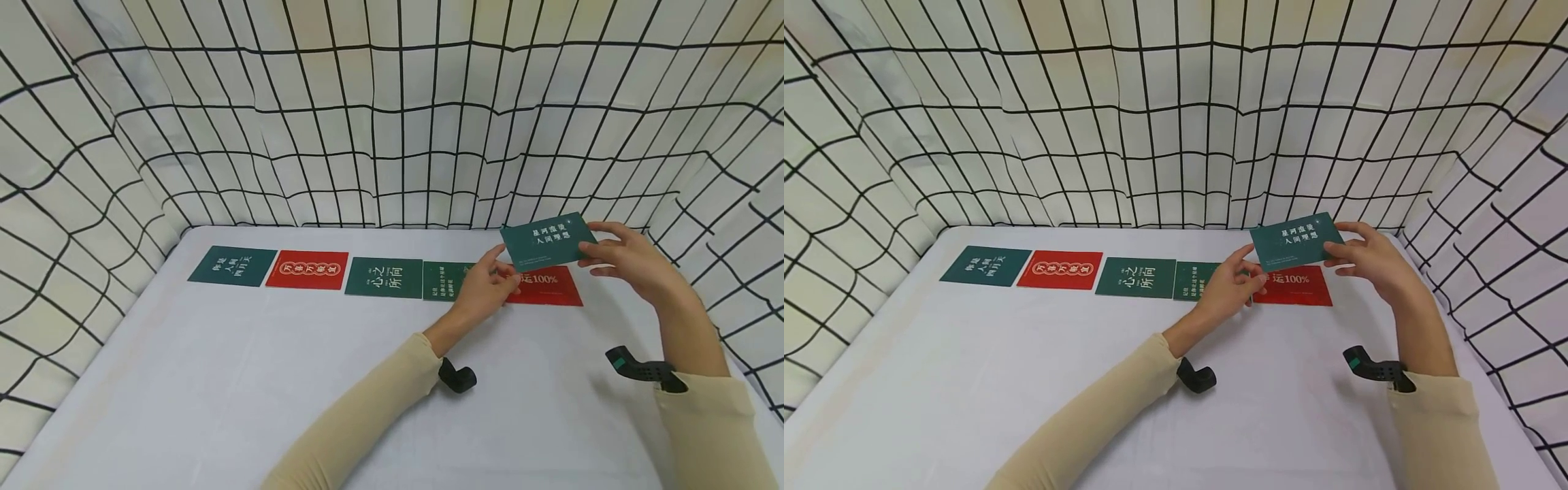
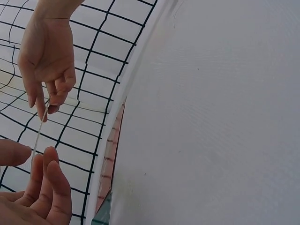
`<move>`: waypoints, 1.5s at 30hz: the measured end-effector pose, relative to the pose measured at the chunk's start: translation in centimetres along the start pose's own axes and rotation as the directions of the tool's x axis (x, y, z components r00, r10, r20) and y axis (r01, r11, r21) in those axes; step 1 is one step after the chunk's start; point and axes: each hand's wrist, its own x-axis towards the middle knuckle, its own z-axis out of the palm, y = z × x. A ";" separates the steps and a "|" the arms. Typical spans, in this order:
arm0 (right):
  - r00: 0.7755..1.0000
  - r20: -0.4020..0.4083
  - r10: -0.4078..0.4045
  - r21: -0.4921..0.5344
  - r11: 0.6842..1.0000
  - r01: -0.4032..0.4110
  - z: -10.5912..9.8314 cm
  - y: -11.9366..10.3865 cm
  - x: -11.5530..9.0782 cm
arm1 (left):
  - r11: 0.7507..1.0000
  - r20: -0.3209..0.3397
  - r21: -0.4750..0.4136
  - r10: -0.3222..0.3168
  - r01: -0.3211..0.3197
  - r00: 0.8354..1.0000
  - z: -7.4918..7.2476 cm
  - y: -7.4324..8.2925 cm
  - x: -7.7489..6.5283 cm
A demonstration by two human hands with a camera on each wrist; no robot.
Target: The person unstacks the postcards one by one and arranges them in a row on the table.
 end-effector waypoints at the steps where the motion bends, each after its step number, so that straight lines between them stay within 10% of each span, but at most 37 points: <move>1: 1.000 0.003 -0.006 0.001 1.000 0.006 -0.1 0.1 0.0 | 1.000 0.002 0.004 -0.006 0.006 1.000 0.1 -0.1 0.0; 13: 0.997 -0.049 -0.062 0.161 0.985 0.069 0.4 2.3 -0.7 | 0.999 0.025 -0.006 -0.034 0.034 0.999 1.1 -0.3 0.4; 22: 0.993 -0.114 0.009 0.492 0.869 0.049 1.5 3.8 -2.1 | 1.000 0.068 0.015 -0.027 0.026 0.997 2.1 -0.1 1.0; 45: 0.974 -0.179 0.139 0.625 0.781 0.004 0.5 6.5 -3.4 | 0.997 0.109 -0.028 -0.072 0.076 0.991 6.1 -0.1 1.4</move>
